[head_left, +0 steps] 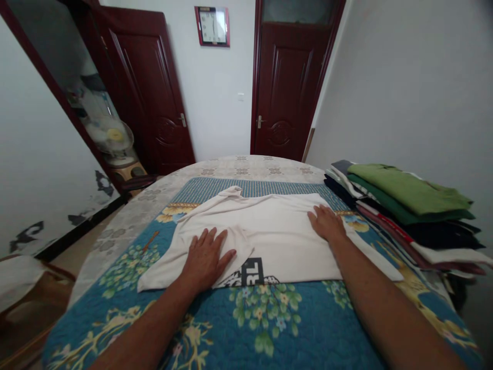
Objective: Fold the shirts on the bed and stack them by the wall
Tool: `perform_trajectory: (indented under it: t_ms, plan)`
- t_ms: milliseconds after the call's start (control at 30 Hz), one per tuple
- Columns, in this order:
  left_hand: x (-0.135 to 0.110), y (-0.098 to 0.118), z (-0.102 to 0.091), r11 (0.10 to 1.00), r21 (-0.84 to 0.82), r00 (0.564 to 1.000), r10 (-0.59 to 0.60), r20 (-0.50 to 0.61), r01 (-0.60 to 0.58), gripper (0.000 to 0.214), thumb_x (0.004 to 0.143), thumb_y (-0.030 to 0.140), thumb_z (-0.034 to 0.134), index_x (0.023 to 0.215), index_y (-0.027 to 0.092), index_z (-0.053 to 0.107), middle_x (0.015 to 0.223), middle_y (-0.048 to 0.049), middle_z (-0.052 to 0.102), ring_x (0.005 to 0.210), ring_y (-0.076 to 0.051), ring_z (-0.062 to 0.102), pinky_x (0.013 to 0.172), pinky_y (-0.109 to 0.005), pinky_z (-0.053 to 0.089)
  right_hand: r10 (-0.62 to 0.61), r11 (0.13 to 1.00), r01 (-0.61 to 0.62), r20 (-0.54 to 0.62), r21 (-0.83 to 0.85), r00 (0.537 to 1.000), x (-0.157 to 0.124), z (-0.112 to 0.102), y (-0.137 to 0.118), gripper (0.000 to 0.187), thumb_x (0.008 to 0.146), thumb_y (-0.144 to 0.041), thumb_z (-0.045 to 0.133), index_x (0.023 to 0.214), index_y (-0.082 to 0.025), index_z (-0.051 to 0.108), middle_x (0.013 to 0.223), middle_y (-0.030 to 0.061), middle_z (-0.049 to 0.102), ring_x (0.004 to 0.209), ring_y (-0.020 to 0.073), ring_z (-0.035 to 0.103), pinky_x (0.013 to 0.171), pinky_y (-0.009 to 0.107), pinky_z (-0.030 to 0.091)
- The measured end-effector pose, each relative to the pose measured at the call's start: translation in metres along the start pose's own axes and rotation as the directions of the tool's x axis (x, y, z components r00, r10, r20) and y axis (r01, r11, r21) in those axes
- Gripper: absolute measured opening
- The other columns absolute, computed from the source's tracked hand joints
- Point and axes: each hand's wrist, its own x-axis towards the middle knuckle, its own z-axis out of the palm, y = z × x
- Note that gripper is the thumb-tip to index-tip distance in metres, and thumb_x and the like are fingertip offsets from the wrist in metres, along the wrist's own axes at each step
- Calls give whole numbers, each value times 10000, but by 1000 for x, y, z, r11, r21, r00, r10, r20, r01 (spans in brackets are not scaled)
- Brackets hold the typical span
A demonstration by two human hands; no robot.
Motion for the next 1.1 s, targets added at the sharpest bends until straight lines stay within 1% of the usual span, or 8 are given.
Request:
perform_trajectory:
  t_ms: [300, 433, 533, 633, 733, 833, 933, 1100]
  plan:
    - [0, -3, 0, 997, 81, 1000, -23, 19, 21, 719, 1022, 611, 482, 1646, 254, 462, 1714, -202, 372, 1602, -425, 297, 1263, -653, 240, 20, 999, -20, -14, 33, 1000, -5, -1, -2, 675, 1088, -565, 251, 1621, -204, 452, 1730, 116, 350, 1597, 318, 286, 1285, 600, 215]
    - [13, -13, -7, 997, 75, 999, 6, 45, -9, 674, 992, 646, 524, 1563, 291, 571, 1663, -181, 465, 1553, -430, 391, 1233, -666, 302, 32, 999, -31, -9, 45, 999, -7, -3, -5, 670, 1087, -549, 243, 1621, -203, 452, 1730, 106, 351, 1596, 319, 287, 1285, 601, 214]
    - [48, -30, -20, 998, 30, 996, 54, -71, -52, 559, 1009, 585, 527, 1402, 222, 688, 1543, -181, 592, 1439, -367, 543, 1212, -555, 398, 35, 998, -34, -14, 51, 999, -7, -4, -6, 659, 1084, -538, 254, 1614, -205, 462, 1727, 101, 358, 1590, 323, 296, 1281, 600, 220]
    - [99, -46, -34, 999, -28, 985, 16, -170, -21, 500, 1007, 443, 557, 1413, 165, 646, 1429, -173, 672, 1336, -311, 625, 1168, -438, 459, 34, 998, -33, -13, 55, 999, -8, -5, -6, 657, 1082, -542, 264, 1613, -211, 463, 1730, 101, 352, 1589, 329, 298, 1280, 606, 216]
    - [153, -53, -38, 998, -51, 989, -27, -142, 20, 567, 985, 339, 588, 1517, 147, 549, 1518, -178, 615, 1402, -306, 579, 1188, -415, 429, 33, 998, -32, -10, 52, 999, -8, -6, -6, 652, 1085, -530, 264, 1613, -204, 464, 1729, 106, 351, 1589, 322, 297, 1284, 598, 210]
    - [194, -54, -29, 984, -129, 991, -127, -35, 122, 723, 893, 310, 702, 1572, 168, 494, 1549, -182, 596, 1413, -317, 576, 1156, -394, 441, 34, 998, -33, -18, 49, 999, -8, -7, -7, 649, 1087, -519, 259, 1612, -198, 465, 1727, 98, 358, 1592, 308, 292, 1292, 577, 204]
    - [218, -58, -16, 953, -221, 977, -211, 14, 209, 712, 801, 313, 775, 1481, 206, 593, 1404, -155, 710, 1314, -321, 648, 1069, -364, 484, 35, 998, -34, -19, 51, 999, -8, -6, -7, 658, 1085, -530, 255, 1616, -201, 461, 1724, 97, 363, 1590, 309, 295, 1290, 577, 210]
    - [227, -85, -16, 880, -351, 933, -357, -41, 321, 332, 852, 331, 660, 1115, 153, 754, 1116, -170, 788, 1127, -330, 704, 913, -376, 514, 31, 999, -30, -25, 43, 999, -5, -2, -5, 658, 1073, -539, 269, 1610, -217, 471, 1718, 105, 373, 1586, 320, 306, 1285, 590, 221]
